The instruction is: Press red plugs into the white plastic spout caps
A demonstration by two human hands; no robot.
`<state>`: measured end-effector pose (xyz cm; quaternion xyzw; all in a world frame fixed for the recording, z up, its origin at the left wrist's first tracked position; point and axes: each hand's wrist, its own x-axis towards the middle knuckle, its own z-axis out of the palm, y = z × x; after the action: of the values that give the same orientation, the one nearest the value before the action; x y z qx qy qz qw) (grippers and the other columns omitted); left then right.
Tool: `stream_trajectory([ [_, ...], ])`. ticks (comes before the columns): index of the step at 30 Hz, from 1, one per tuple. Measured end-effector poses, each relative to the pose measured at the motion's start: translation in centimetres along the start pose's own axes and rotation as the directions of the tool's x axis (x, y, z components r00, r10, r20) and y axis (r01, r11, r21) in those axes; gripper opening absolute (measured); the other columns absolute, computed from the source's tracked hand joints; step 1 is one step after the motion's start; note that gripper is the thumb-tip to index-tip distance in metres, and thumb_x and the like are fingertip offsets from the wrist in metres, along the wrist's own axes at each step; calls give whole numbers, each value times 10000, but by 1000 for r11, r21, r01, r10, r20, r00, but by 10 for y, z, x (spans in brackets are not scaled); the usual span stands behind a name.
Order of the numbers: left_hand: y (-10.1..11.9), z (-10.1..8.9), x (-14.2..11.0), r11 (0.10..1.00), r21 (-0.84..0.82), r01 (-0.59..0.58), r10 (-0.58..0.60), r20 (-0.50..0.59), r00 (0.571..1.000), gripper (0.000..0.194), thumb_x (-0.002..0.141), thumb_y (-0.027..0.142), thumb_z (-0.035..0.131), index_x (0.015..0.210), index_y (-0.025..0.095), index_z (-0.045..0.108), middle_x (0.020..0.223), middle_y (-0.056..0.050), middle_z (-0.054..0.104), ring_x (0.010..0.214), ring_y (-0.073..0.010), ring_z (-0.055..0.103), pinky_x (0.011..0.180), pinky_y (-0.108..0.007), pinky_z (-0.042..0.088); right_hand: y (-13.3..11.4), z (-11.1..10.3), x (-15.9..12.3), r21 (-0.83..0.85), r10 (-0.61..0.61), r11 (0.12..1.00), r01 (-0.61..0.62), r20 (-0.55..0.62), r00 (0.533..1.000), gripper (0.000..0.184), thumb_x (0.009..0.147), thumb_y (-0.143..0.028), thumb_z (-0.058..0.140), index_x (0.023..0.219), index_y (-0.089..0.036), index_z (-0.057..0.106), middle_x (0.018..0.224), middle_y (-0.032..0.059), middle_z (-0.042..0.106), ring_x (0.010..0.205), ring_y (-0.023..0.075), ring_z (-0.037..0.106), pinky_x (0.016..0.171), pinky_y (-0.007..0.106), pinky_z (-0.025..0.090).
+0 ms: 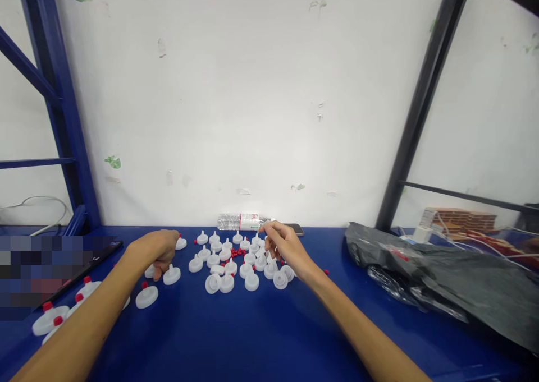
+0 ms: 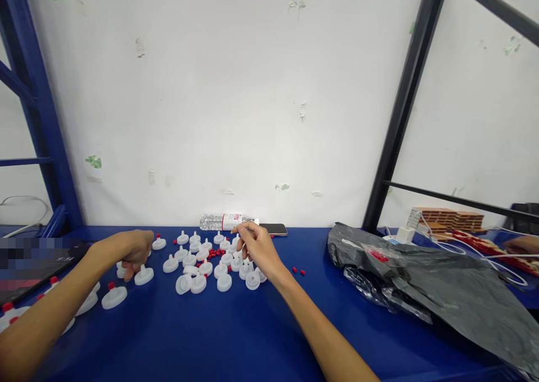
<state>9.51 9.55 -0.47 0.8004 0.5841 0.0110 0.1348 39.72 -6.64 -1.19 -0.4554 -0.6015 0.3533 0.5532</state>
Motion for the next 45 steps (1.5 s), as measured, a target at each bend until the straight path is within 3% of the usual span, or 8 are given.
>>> stream_trajectory([
  [3,4,-6,-8,982,108,157,-174,179,968,354,970,373,682,1261,178,639,1222,-82,689,1029,-218,697,856,-411,613,0,1,-1,-8,-1,1000,1,3,1000,345,926,-531,585,967,-201,677,607,-51,587,432,93,494,417,206,332],
  [6,7,-20,-22,974,156,164,-197,227,954,315,975,389,673,1190,158,665,1144,-68,707,961,-194,702,822,-383,614,0,0,0,-13,-5,1000,5,-6,1000,338,927,-524,587,964,-203,683,608,-51,589,433,94,494,419,209,334],
  [14,7,-47,-40,998,37,50,-57,230,971,232,964,388,680,953,156,670,835,12,667,677,-111,617,621,-260,536,0,-2,1,-9,-2,1000,2,-17,1000,335,933,-522,589,975,-205,687,629,-48,597,447,94,506,425,211,338],
  [17,1,-51,-43,998,-70,1,17,257,966,142,806,294,765,824,180,682,697,29,634,615,-126,580,566,-255,473,0,-2,0,-9,-3,1000,3,-15,1000,348,931,-535,595,966,-203,692,615,-48,592,443,96,500,429,217,338],
  [20,-3,-54,-47,987,-162,-26,71,284,956,102,582,219,724,683,233,713,622,-8,648,609,-184,589,511,-283,410,0,-1,-1,-11,-7,1000,7,-15,1000,332,931,-520,595,962,-204,692,609,-49,592,442,96,498,430,218,335],
  [24,-4,-55,-49,974,-217,-55,123,310,943,84,525,231,647,575,250,713,599,-36,642,599,-198,571,479,-284,345,0,-2,-1,-17,-15,1000,14,-11,1000,313,934,-500,590,953,-204,691,614,-46,594,447,97,502,431,219,335],
  [35,-5,-59,-49,964,-245,-104,183,327,927,294,573,293,666,821,303,823,814,-29,779,666,-203,635,480,-263,351,-3,-1,-2,-36,-13,999,12,-11,1000,319,935,-506,585,930,-207,695,613,-43,598,448,99,504,436,223,342],
  [45,-7,-59,-51,969,-220,-112,187,358,915,202,580,343,768,770,297,823,676,-25,722,720,-231,654,524,-267,385,-4,0,-3,-53,-11,999,11,8,1000,314,946,-491,578,928,-204,704,612,-38,606,452,99,511,434,221,332],
])
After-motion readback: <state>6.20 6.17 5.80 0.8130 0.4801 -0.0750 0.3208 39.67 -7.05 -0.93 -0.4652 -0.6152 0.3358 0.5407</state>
